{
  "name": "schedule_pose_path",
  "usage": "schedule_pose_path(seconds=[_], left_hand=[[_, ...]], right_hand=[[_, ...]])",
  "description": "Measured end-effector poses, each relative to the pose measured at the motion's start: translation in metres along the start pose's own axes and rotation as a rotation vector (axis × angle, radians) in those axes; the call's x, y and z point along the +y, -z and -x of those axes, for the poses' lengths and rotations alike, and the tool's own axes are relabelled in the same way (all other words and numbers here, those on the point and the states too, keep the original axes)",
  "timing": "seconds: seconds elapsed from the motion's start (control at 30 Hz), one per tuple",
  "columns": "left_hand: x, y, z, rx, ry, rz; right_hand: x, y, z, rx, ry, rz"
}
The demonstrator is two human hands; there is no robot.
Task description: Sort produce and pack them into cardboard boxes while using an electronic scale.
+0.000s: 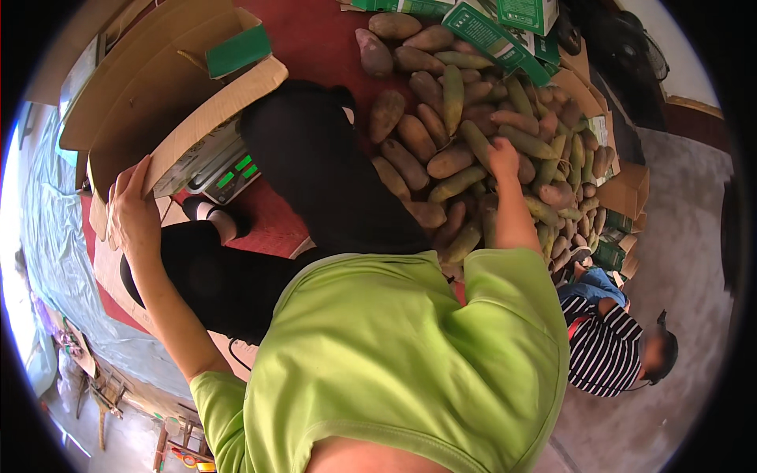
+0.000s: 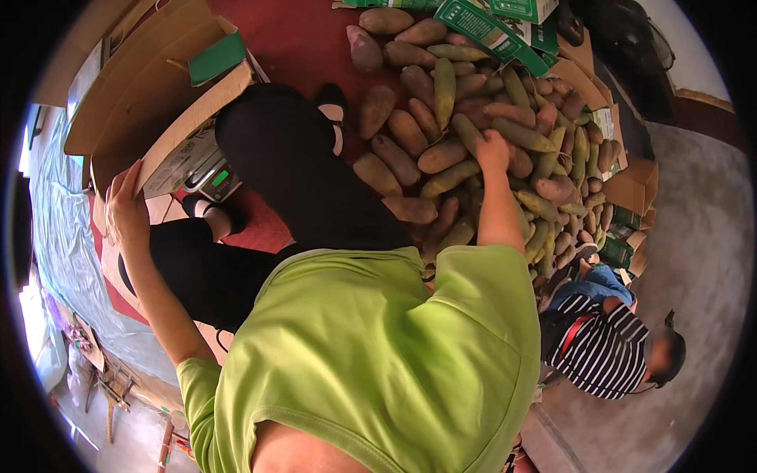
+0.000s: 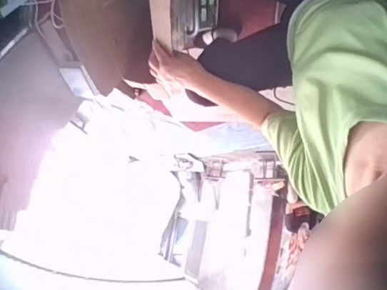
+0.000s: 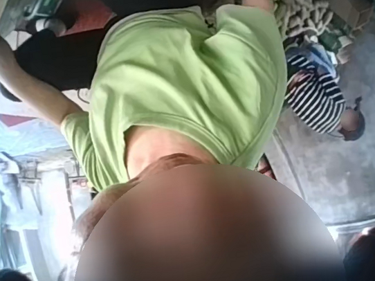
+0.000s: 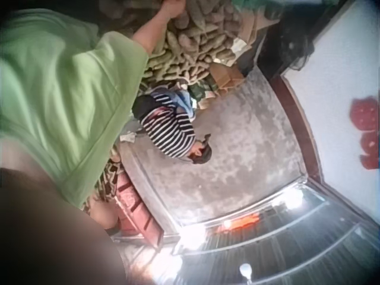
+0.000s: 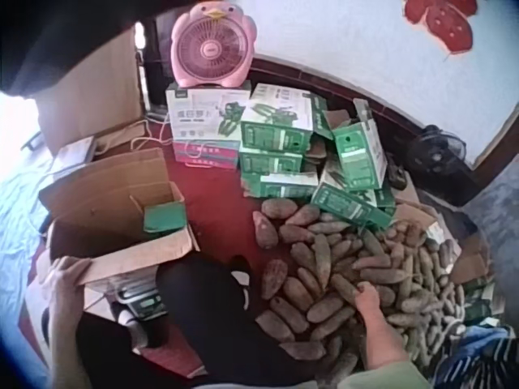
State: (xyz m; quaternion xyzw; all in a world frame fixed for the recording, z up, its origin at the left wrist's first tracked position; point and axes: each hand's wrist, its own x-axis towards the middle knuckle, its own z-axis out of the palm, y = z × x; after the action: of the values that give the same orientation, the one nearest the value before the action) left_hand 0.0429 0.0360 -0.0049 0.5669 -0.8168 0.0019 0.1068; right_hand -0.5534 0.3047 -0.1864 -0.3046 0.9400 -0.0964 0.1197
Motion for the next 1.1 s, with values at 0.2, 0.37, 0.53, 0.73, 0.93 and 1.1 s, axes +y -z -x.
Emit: schedule_pose_path(seconds=[0.2,0.37,0.53,0.73,0.93,1.1], left_hand=[[0.000,-0.001,-0.001,0.017,-0.041,-0.024],[-0.001,-0.004,-0.003,0.032,-0.057,0.040],[-0.006,-0.006,0.000,0.032,-0.021,0.012],[0.009,0.002,-0.003,-0.042,0.055,-0.081],[0.008,0.005,0.001,0.011,0.048,-0.056],[0.005,0.004,0.004,0.057,0.021,-0.070]], right_hand=[[0.038,0.032,0.071,-0.232,-0.413,0.342],[0.037,0.039,0.091,-0.328,-0.446,0.600],[0.052,0.016,0.080,-0.368,-0.382,0.624],[0.047,0.014,0.081,-0.316,-0.200,0.582],[0.019,0.011,0.041,-0.136,0.142,0.344],[-0.060,0.023,-0.005,-0.055,0.337,-0.404]])
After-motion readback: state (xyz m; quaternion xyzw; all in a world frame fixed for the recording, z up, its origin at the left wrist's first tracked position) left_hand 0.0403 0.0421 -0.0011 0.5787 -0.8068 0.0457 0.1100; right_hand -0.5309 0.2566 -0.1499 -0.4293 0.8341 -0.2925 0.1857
